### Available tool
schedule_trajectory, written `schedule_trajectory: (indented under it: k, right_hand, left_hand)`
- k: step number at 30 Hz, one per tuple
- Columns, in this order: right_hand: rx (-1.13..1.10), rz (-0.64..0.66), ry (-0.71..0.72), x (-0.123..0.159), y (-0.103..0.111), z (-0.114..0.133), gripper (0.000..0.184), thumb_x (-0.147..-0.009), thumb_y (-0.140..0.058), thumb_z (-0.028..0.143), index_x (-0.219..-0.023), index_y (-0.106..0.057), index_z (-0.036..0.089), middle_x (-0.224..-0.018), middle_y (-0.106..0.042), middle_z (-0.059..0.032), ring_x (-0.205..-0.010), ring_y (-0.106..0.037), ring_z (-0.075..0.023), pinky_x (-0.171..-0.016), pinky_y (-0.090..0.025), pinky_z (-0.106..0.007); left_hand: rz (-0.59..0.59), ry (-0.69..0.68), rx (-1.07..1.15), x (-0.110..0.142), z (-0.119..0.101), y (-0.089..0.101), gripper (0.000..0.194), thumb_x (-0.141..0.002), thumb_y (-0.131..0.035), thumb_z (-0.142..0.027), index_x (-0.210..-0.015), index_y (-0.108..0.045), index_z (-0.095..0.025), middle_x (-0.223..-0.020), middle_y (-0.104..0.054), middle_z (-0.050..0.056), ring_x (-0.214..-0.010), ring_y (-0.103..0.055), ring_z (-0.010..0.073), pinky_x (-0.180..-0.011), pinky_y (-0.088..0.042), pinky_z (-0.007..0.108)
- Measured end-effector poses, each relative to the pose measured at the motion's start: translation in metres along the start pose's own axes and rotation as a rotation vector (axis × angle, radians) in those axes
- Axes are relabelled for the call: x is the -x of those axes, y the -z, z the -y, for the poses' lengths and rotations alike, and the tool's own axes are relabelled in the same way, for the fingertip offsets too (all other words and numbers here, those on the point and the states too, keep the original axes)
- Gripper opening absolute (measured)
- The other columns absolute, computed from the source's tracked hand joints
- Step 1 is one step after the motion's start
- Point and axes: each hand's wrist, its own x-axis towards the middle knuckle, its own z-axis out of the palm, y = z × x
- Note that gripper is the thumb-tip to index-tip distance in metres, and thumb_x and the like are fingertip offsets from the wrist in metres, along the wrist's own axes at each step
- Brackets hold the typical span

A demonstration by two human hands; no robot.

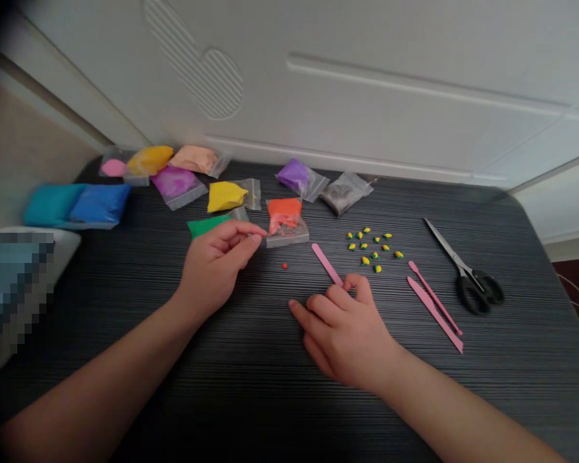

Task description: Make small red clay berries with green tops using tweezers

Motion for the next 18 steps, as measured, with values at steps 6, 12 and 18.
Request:
schedule_trajectory:
  k: [6,12,18]
  right_hand:
    - [0.018,0.030,-0.029,-0.0010,0.0004,-0.0011,0.039,-0.082,-0.046,0.029,-0.120,-0.049,0.019,-0.088,-0.061,-0.0029,-0.078,-0.047,-0.0178,-0.077,-0.027,-0.045]
    - [-0.011,0.041,-0.001,-0.0029,0.0013,0.0001,0.036,-0.083,-0.045,0.030,-0.118,-0.050,0.023,-0.087,-0.060,-0.0020,-0.078,-0.046,-0.0175,-0.080,-0.027,-0.045]
    - [0.024,0.020,-0.074,-0.0038,0.0012,0.0008,0.037,-0.083,-0.045,0.031,-0.118,-0.051,0.021,-0.090,-0.060,-0.0023,-0.080,-0.045,-0.0177,-0.081,-0.028,-0.044]
  left_hand:
    - [-0.008,0.002,-0.021,0.0011,-0.0016,0.0003,0.010,-0.078,-0.052,-0.024,-0.080,-0.060,-0.018,-0.048,-0.041,-0.006,-0.044,-0.036,0.0072,-0.042,-0.026,0.021]
    - [-0.016,0.005,-0.033,0.0013,-0.0034,-0.0001,0.009,-0.077,-0.052,-0.022,-0.079,-0.060,-0.019,-0.047,-0.041,-0.006,-0.043,-0.037,0.0071,-0.041,-0.027,0.021]
    - [-0.019,-0.018,-0.053,0.0014,-0.0030,-0.0002,0.009,-0.078,-0.052,-0.022,-0.079,-0.061,-0.019,-0.047,-0.042,-0.006,-0.043,-0.038,0.0071,-0.041,-0.027,0.021]
